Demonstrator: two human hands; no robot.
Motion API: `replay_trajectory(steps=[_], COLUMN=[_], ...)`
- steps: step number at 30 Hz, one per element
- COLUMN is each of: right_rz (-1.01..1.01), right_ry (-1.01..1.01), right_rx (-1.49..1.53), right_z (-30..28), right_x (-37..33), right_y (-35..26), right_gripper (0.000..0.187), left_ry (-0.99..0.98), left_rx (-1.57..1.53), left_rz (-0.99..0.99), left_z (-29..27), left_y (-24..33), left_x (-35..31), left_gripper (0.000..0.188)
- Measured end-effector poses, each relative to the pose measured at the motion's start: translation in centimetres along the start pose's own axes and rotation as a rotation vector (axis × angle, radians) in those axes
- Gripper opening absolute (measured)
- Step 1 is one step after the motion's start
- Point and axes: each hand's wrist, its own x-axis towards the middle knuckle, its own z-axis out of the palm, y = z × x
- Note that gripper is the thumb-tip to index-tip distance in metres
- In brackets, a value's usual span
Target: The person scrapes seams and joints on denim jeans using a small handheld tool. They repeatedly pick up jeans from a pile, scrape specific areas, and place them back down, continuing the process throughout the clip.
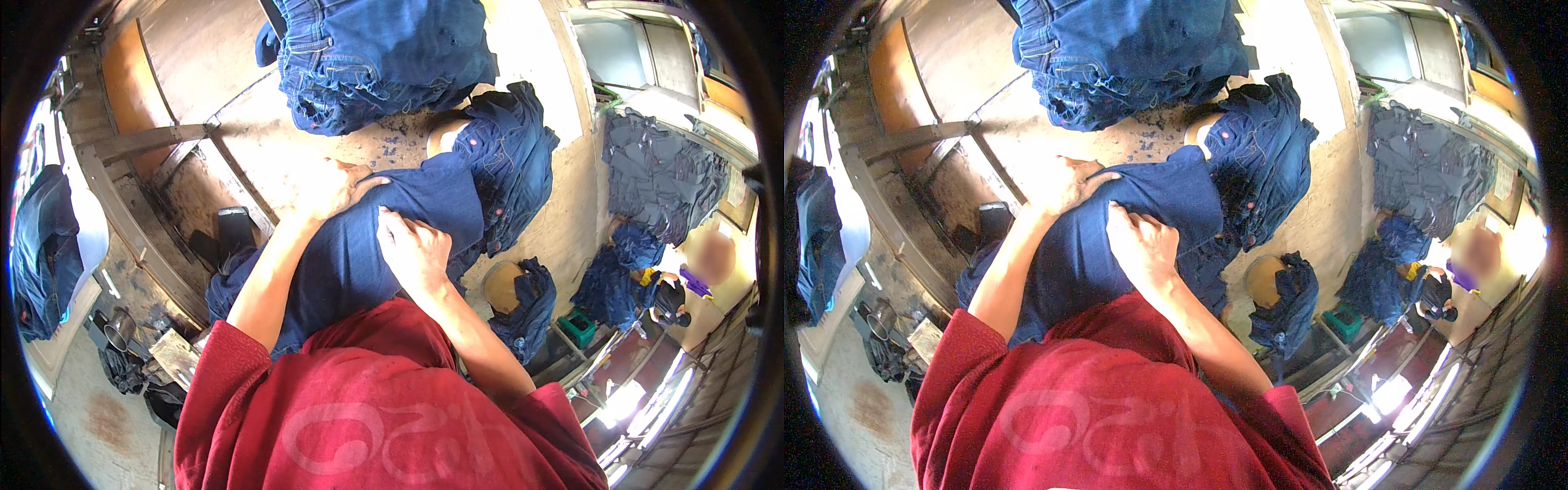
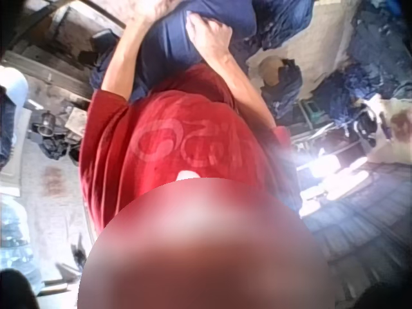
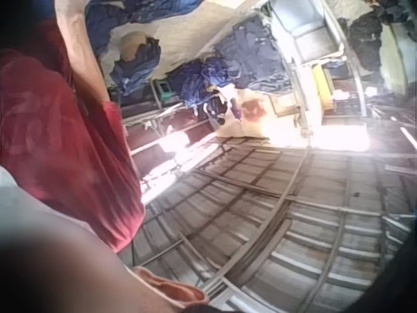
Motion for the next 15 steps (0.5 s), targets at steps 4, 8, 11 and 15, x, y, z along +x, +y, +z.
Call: replay_trajectory(steps=[4,8,11,15], right_rz=[0.013,0.03,0.022,-0.005], right_ry=[-0.002,0.038,0.114,0.051], right_rx=[0.029,0.138,0.214,0.099], right_z=[-2.6,-3.3,-1.2,-0.4], right_x=[-1.9,-2.4,-0.4,0.7], right_y=[-0.5,-0.4,0.2,0.3], right_gripper=[0.006,0.005,0.008,0.009], left_ry=[0.131,0.073,0.073,0.068], left_rx=[-0.004,0.022,0.013,0.011], left_rz=[0.066,0.047,0.032,0.061], left_z=[0.3,0.4,0.5,0.8], left_y=[0.1,0.1,0.0,-0.2], left_x=[0.0,-0.2,-0.2,-0.1], left_gripper=[0.049,0.047,0.046,0.044])
